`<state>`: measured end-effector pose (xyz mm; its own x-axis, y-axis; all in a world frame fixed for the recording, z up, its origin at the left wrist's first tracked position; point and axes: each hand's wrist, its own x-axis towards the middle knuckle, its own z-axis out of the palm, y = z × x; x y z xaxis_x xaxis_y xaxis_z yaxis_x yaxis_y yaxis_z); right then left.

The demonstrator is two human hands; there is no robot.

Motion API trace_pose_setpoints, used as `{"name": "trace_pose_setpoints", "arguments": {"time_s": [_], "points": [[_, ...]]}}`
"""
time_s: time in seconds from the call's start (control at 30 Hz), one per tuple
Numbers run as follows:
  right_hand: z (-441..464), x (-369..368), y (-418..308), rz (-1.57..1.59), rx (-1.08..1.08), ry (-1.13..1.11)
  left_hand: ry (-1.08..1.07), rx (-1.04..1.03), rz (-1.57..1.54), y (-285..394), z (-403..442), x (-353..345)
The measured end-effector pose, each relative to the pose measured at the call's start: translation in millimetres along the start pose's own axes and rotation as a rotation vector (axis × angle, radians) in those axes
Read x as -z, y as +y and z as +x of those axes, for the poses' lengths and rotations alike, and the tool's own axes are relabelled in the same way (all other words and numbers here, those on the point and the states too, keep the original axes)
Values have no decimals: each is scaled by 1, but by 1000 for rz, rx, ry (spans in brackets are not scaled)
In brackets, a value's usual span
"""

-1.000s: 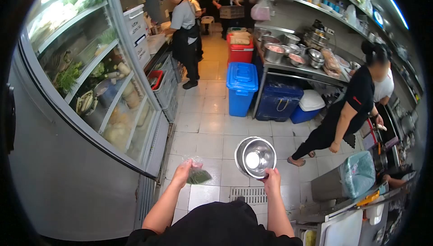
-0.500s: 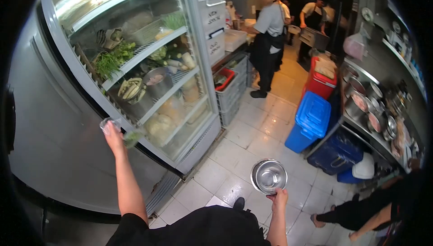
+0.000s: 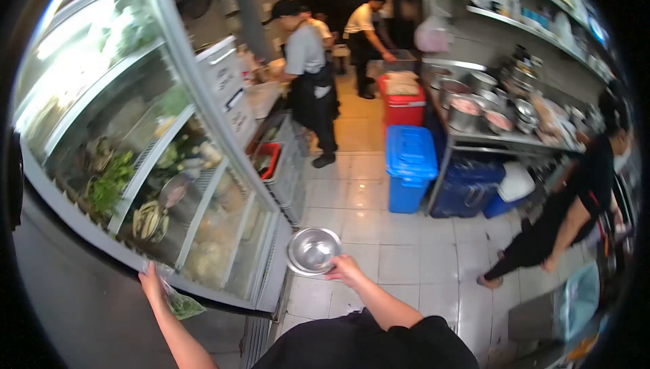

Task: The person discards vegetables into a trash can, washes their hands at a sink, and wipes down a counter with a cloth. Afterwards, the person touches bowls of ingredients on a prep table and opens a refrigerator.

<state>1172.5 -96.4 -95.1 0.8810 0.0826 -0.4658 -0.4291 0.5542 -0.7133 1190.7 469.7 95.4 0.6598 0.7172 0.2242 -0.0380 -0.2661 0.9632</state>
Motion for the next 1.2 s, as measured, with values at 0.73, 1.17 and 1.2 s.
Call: {"name": "trace_pose_setpoints", "arguments": {"time_s": [0.73,1.17,1.2], "points": [[-121,20,120,60,-78,294,-241,118,-25,-22,-101,3],[-97,82,96,132,14,219,-321,-258,460,48,-246,-72],[-102,94,96,156,19,245,-314,-230,422,56,-261,-82]]}}
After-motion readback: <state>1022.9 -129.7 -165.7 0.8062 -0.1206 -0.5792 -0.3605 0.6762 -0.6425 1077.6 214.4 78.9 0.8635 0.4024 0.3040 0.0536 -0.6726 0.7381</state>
